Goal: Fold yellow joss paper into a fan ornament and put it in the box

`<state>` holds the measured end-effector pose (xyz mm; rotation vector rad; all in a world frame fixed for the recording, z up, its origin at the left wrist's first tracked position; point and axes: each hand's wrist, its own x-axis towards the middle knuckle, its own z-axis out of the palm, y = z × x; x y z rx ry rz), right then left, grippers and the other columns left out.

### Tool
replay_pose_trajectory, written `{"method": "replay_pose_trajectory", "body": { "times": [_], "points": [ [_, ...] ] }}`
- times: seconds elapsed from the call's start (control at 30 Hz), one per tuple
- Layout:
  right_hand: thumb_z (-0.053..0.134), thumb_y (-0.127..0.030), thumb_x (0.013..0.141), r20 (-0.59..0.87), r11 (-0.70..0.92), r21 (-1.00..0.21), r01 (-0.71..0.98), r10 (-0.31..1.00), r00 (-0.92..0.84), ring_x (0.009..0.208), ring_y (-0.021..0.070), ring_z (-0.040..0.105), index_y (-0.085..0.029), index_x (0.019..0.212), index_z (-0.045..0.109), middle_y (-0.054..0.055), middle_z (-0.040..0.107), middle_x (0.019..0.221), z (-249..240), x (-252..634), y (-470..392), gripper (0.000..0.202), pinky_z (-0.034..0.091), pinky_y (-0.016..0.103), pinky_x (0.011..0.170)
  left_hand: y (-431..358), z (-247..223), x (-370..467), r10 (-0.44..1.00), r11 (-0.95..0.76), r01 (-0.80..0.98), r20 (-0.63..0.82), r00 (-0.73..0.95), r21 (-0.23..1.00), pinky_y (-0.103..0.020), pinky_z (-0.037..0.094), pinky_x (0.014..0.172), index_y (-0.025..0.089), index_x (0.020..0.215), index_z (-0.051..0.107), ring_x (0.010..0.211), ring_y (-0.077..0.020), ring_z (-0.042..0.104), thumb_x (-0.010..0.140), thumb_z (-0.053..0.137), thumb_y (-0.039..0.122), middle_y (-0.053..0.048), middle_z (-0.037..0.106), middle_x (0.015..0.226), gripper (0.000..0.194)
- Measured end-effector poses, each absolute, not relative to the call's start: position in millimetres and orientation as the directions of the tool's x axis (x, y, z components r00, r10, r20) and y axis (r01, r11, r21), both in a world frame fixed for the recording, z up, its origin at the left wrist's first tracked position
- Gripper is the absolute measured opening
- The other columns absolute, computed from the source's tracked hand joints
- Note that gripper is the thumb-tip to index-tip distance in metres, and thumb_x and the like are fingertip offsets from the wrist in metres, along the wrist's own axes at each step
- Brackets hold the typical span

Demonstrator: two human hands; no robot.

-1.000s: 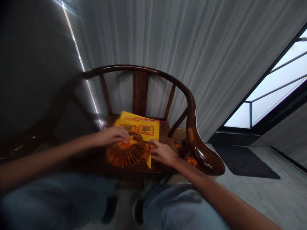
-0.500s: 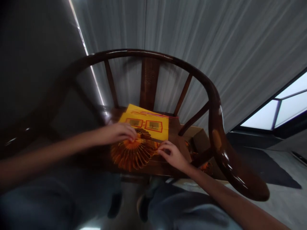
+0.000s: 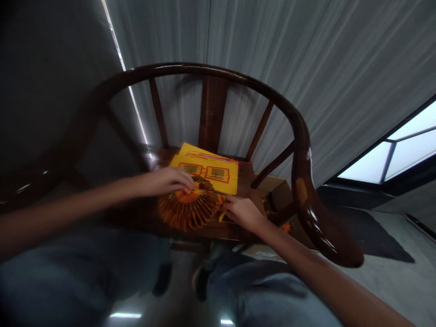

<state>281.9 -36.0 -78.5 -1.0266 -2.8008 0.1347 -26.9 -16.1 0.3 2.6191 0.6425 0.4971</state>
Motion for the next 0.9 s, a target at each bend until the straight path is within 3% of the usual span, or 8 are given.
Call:
{"method": "replay_pose_trajectory", "body": {
  "times": [0.17, 0.3, 0.4, 0.6, 0.9],
  "points": [
    [0.053, -0.036, 0.096, 0.226, 0.647, -0.517, 0.561, 0.735, -0.640, 0.085, 0.0183, 0.066, -0.020, 0.088, 0.073, 0.005, 0.071, 0.090, -82, 281, -30, 0.027, 0.049, 0.028, 0.077, -14, 1, -30, 0.483, -0.829, 0.349, 0.245, 0.841, 0.436, -0.028, 0.048, 0.085, 0.018, 0.092, 0.072, 0.091, -0.0151, 0.067, 0.092, 0.056, 0.016, -0.006, 0.074, 0.098, 0.017],
    [0.052, -0.038, 0.095, 0.235, 0.538, -0.633, 0.556, 0.819, -0.524, 0.081, 0.0211, 0.068, -0.018, 0.084, 0.073, 0.005, 0.075, 0.088, -88, 276, -30, 0.031, 0.051, 0.030, 0.074, -12, -4, -33, 0.477, -0.830, 0.330, 0.267, 0.837, 0.450, -0.027, 0.048, 0.085, 0.018, 0.091, 0.072, 0.090, -0.0147, 0.067, 0.093, 0.055, 0.018, -0.006, 0.073, 0.097, 0.017],
    [0.049, -0.037, 0.096, 0.246, 0.578, -0.563, 0.591, 0.800, -0.547, 0.084, 0.0219, 0.069, -0.019, 0.087, 0.073, 0.006, 0.076, 0.093, -82, 268, -36, 0.031, 0.051, 0.031, 0.078, -11, -6, -34, 0.473, -0.826, 0.313, 0.277, 0.836, 0.468, -0.025, 0.048, 0.085, 0.019, 0.089, 0.072, 0.089, -0.0142, 0.067, 0.092, 0.057, 0.019, -0.006, 0.073, 0.097, 0.016],
    [0.042, -0.033, 0.100, 0.291, 0.704, -0.259, 0.661, 0.710, -0.642, 0.081, 0.0192, 0.068, -0.019, 0.093, 0.069, 0.007, 0.072, 0.089, -66, 258, -48, 0.031, 0.048, 0.027, 0.072, -11, -5, -33, 0.462, -0.836, 0.315, 0.269, 0.845, 0.449, -0.025, 0.048, 0.084, 0.019, 0.089, 0.072, 0.089, -0.0139, 0.067, 0.092, 0.056, 0.016, -0.006, 0.073, 0.097, 0.017],
    [0.038, -0.029, 0.103, 0.274, 0.876, 0.074, 0.477, 0.442, -0.854, 0.077, 0.0126, 0.065, -0.019, 0.101, 0.068, 0.006, 0.068, 0.094, -52, 267, -46, 0.032, 0.045, 0.022, 0.065, -13, -4, -30, 0.456, -0.827, 0.299, 0.257, 0.852, 0.477, -0.025, 0.048, 0.084, 0.018, 0.090, 0.073, 0.088, -0.0138, 0.066, 0.091, 0.055, 0.013, -0.006, 0.074, 0.097, 0.018]
  ]
}}
